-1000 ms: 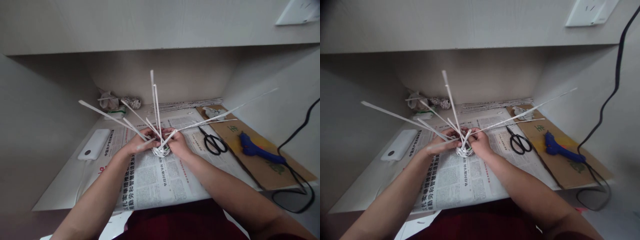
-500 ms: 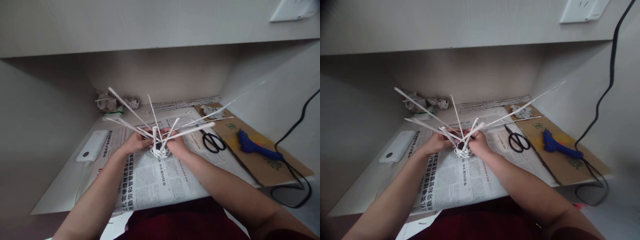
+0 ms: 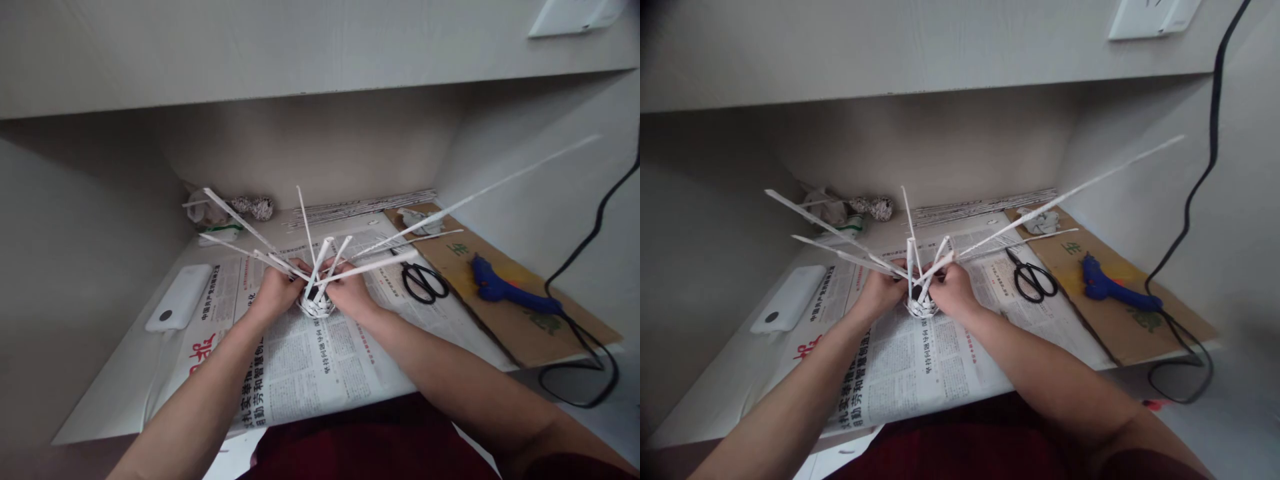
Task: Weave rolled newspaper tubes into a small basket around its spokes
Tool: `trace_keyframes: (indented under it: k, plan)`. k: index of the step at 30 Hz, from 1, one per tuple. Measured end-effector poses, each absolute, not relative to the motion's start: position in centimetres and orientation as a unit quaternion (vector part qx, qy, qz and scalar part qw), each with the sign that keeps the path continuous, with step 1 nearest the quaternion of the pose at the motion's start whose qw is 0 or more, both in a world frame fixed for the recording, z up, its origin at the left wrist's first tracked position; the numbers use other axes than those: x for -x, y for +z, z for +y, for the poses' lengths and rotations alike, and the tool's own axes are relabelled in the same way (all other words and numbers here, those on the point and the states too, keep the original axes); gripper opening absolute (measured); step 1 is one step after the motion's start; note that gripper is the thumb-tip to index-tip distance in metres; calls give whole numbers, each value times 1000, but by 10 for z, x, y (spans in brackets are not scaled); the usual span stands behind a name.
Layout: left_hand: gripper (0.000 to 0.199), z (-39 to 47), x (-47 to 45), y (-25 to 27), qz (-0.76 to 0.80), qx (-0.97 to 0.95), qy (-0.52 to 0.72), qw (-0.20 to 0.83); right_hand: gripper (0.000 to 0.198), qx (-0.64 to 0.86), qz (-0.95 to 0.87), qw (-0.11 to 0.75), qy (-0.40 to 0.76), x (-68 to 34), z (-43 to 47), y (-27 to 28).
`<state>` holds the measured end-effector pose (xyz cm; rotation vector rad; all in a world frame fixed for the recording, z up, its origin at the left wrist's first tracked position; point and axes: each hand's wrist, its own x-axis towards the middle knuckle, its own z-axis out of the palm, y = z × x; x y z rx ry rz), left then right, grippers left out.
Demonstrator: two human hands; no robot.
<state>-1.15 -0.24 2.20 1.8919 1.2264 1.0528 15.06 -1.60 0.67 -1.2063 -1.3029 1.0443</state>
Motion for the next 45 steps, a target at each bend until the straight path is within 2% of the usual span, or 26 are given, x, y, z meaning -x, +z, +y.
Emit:
trace_keyframes:
  k: [4, 7, 12, 22, 28, 34, 38, 45]
  plan:
    - [19, -4, 10, 25, 469, -740, 393, 277, 8, 546, -568, 480, 386, -157, -14, 5]
    - [20, -5, 9, 27, 469, -748, 387, 265, 7, 546, -528, 476, 443, -157, -11, 4]
    - [21, -6, 8, 24, 458, -762, 391, 239, 12, 489, -410, 522, 566, -150, -11, 11]
    - [21, -8, 3, 23, 432, -778, 391, 235, 30, 418, -314, 576, 628, -150, -8, 13]
    - [14, -7, 4, 21, 454, -782, 370, 214, 31, 437, -318, 606, 584, -143, -9, 13]
    - [7, -10, 4, 25, 479, -767, 365, 220, 23, 446, -374, 637, 505, -142, -10, 5]
    - [3, -10, 3, 25, 499, -735, 382, 254, 27, 437, -421, 626, 490, -145, -8, 1]
    - [11, -7, 0, 20, 480, -713, 406, 309, 26, 439, -497, 579, 474, -153, -7, 5]
